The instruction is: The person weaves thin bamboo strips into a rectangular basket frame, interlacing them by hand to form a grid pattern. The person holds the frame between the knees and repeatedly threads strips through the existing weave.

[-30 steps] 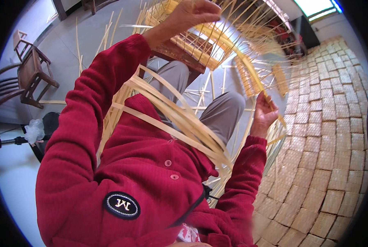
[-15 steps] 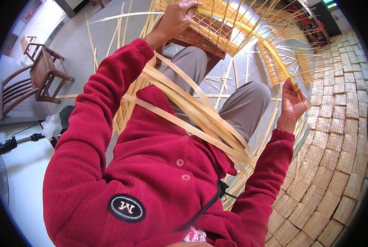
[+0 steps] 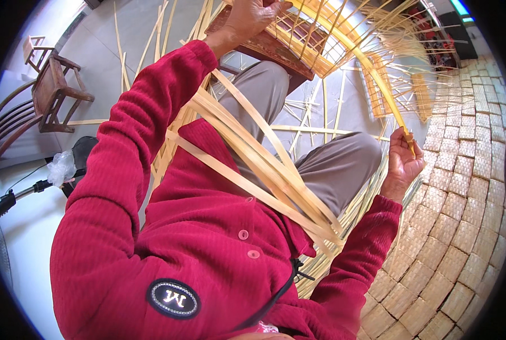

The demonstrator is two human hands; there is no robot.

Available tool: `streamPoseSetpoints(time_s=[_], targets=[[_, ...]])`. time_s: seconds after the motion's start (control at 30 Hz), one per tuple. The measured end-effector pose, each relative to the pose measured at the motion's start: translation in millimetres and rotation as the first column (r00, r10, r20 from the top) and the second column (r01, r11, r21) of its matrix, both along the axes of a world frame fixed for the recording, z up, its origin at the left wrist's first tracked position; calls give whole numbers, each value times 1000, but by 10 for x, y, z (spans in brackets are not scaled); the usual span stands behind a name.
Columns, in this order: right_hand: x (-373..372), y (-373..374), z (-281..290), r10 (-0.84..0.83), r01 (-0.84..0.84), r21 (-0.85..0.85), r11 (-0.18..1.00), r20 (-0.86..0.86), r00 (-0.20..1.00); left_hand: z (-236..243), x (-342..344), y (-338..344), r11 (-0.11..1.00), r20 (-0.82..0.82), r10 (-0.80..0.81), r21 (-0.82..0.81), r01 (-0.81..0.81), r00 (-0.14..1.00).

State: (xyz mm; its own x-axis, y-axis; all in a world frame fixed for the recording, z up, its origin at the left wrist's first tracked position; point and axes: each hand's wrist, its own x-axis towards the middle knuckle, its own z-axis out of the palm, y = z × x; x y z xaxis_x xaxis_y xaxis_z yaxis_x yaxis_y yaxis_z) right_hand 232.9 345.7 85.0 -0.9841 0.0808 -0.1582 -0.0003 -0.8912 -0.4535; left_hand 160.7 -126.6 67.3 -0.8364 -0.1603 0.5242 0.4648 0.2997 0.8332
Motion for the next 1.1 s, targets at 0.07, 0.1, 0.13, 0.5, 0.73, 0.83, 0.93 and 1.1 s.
streamPoseSetpoints(time_s=[0.07,0.1,0.13,0.5,0.73,0.83,0.93,1.1], targets=[[-17,-54,30,10,-10,51,999,-1,1000,-159,-70,9,995,-117,74,-57,-81,990],[-33,-65,21,35,-34,54,998,-13,999,-211,-99,52,987,-180,125,-76,-141,976],[-59,-82,12,62,-60,57,997,-25,998,-256,-123,56,975,-243,175,-93,-202,954],[-105,20,-150,113,-115,63,991,29,993,-334,-151,-350,809,-204,-105,-587,-35,973],[-188,80,-264,47,-53,35,998,156,987,-293,-212,-411,804,-118,-190,-588,86,975],[-258,92,-307,26,-31,16,999,253,967,-464,-302,-459,785,-151,-238,-611,99,959],[-297,183,-350,-40,15,73,997,355,934,-727,-431,-378,770,-143,-178,-637,48,974],[-208,63,-311,112,-172,155,973,336,935,-686,-326,-324,839,-58,-153,-535,99,987]])
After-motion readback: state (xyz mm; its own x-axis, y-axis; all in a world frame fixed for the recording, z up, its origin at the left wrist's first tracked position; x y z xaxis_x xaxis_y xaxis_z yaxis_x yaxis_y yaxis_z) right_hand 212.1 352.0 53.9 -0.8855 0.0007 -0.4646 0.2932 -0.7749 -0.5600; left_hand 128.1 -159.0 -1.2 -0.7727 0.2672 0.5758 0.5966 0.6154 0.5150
